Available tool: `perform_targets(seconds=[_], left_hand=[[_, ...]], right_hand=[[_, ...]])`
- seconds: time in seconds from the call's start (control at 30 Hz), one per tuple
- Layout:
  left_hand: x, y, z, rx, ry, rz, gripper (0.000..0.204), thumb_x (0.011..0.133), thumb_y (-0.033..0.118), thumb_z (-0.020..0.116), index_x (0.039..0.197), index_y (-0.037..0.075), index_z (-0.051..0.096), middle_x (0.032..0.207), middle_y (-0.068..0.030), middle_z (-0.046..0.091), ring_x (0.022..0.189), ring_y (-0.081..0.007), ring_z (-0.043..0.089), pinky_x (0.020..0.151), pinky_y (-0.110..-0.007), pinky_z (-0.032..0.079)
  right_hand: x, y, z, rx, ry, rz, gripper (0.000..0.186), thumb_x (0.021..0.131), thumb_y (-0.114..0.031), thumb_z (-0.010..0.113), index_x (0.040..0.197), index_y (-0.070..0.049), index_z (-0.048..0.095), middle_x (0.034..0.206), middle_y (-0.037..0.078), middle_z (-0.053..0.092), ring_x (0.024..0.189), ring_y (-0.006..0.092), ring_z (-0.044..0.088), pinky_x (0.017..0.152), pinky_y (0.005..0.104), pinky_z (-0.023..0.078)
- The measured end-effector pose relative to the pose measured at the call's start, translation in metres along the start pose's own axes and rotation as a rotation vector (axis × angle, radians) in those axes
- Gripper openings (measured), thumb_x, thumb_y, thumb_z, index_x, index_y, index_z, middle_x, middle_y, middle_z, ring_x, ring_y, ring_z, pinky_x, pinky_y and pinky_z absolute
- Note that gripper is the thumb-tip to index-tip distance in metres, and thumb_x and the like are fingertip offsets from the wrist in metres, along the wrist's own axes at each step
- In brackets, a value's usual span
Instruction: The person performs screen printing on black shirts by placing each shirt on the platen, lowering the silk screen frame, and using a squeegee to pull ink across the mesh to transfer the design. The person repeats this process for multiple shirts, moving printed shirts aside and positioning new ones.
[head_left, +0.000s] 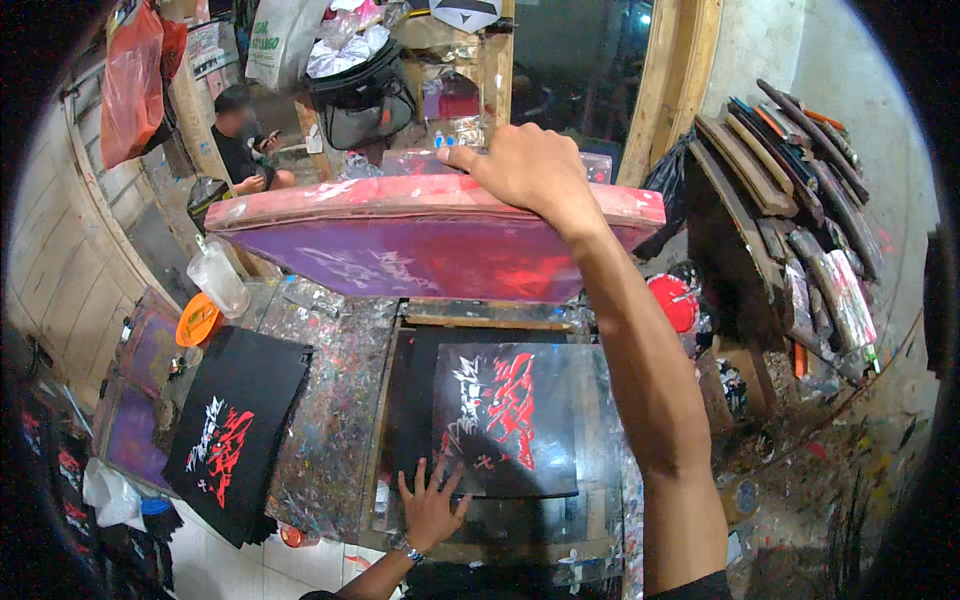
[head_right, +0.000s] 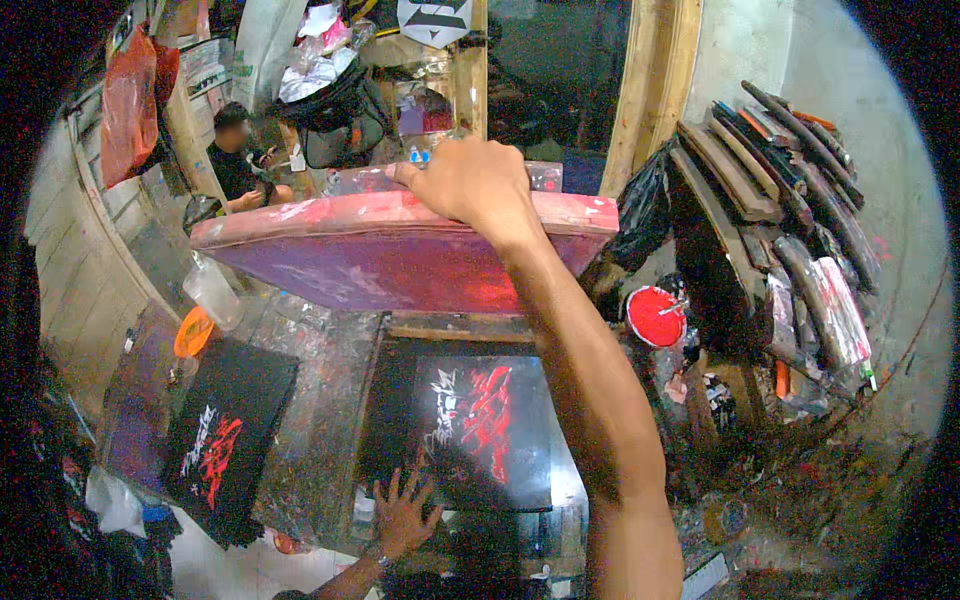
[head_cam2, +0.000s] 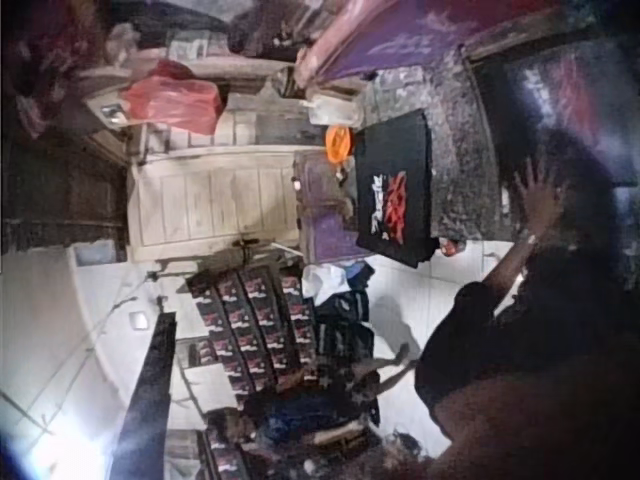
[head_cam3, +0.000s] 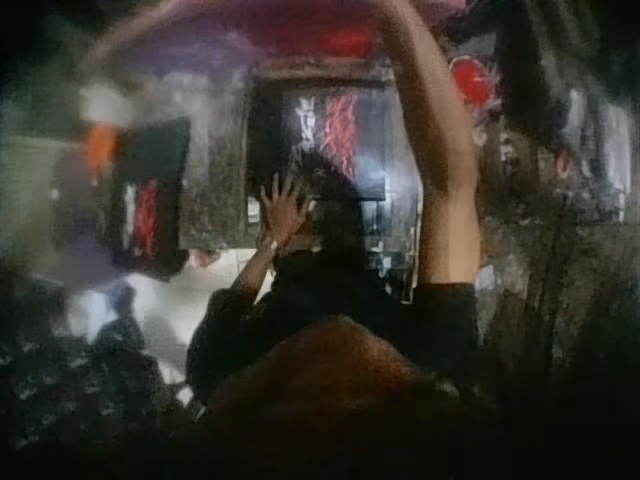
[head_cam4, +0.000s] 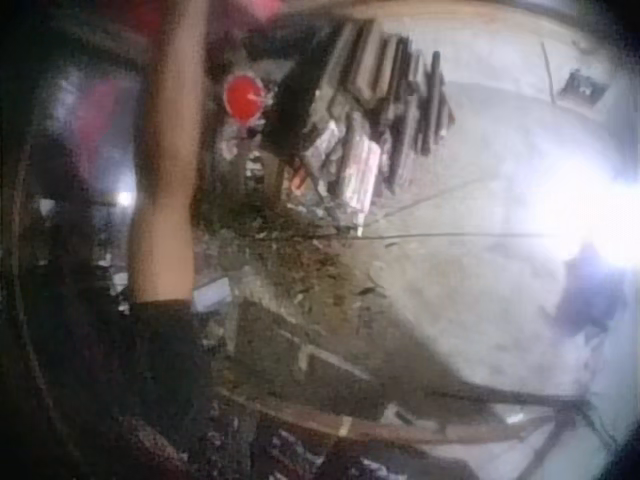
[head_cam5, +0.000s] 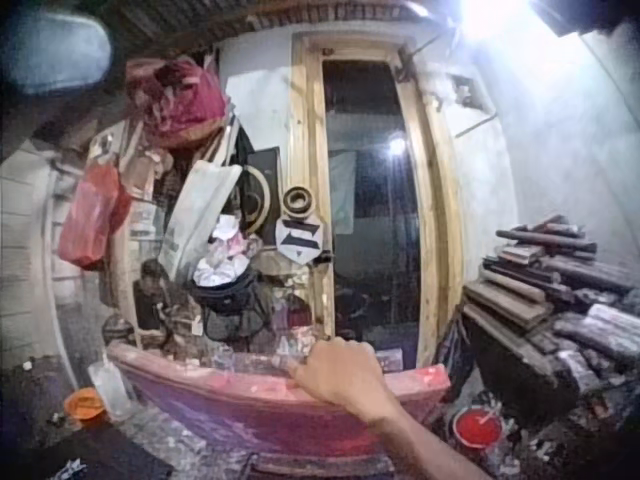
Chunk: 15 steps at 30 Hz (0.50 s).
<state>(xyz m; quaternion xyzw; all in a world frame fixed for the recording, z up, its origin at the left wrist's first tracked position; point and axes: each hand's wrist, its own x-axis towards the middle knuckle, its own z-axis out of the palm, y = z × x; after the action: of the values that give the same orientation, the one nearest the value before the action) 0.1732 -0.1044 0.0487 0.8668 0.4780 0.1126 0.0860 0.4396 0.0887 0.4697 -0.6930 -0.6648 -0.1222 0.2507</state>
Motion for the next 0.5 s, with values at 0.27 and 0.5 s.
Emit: perform_targets(seconds=[0.27, 0.5], left_hand=[[0.0, -0.002, -0.002, 0.074, -0.046, 0.009, 0.058, 0.095, 0.054, 0.055, 0.145, 0.026, 0.056, 0.162, -0.0058, 0.037, 0.151, -0.0399, 0.027, 0.115, -0.075, 0.005], [0.003, 0.001, -0.006, 0.016, -0.018, 0.008, 0.061, 0.094, 0.056, 0.056, 0.149, 0.03, 0.052, 0.161, -0.0058, 0.04, 0.149, -0.0395, 0.03, 0.114, -0.076, 0.004]], right_hand=[[0.01, 0.001, -0.001, 0.012, -0.021, 0.009, 0.082, 0.086, -0.076, 0.054, 0.091, 0.003, 0.076, 0.097, 0.032, 0.071, 0.097, 0.0475, 0.07, 0.088, 0.0529, 0.054], [0.009, -0.002, -0.004, -0.05, -0.031, -0.005, 0.07, 0.09, -0.067, 0.054, 0.095, -0.002, 0.078, 0.1, 0.027, 0.073, 0.097, 0.0437, 0.071, 0.087, 0.0516, 0.056]])
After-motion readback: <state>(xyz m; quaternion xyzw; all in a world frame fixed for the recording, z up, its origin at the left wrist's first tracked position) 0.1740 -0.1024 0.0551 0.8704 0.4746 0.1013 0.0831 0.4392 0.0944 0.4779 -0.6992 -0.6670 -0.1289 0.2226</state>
